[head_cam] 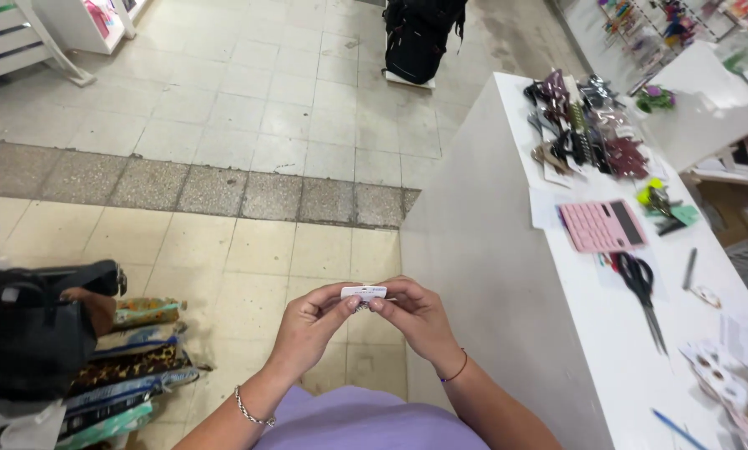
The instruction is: Organizing and hanging earring cards on a display rack
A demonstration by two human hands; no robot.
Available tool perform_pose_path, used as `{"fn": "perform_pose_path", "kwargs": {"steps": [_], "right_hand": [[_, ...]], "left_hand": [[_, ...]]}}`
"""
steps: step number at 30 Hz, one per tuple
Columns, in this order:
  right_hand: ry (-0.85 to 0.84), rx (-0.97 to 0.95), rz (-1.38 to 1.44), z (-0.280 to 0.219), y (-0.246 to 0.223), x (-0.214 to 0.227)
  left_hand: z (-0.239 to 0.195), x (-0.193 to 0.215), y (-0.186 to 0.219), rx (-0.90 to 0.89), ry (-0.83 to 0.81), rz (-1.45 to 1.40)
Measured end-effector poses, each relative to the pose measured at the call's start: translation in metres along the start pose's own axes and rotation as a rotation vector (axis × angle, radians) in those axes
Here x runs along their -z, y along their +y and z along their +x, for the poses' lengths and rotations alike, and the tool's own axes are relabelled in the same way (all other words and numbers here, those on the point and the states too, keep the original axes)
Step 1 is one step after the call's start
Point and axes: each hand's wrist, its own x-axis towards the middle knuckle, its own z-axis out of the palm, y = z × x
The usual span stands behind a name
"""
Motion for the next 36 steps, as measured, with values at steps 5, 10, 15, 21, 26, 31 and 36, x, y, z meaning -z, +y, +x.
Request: {"fn": "perform_pose_path", "kwargs": {"steps": [5, 10, 15, 21, 26, 31, 36], "right_hand": [[0.011, 0.008, 0.016, 0.164, 0.048, 0.030], [0.106, 0.012, 0.058, 0.319, 0.054, 0.072], [0.240, 0.152, -0.144, 0.442, 0.051, 0.130], [0.292, 0.167, -0.017, 0.596, 0.102, 0.233], [0.208, 0.214, -0.043, 0.752, 0.087, 0.318], [0.113, 0.146, -0.081, 0.901, 0.094, 0.392], [0.160, 0.197, -0.026, 1.021, 0.134, 0.465]], "left_hand": [[0.162, 0.035, 0.012, -0.003, -0.015, 0.071], [0.336, 0.043, 0.055, -0.072, -0.191, 0.110], [0.493, 0.026, 0.061, -0.105, -0.280, 0.153], [0.684, -0.003, 0.037, -0.082, -0.306, 0.233], [0.845, -0.040, 0.043, -0.079, -0.228, 0.183], [0.989, -0.069, 0.045, -0.076, -0.104, 0.141], [1.140, -0.089, 0.027, -0.078, -0.113, 0.173]]}}
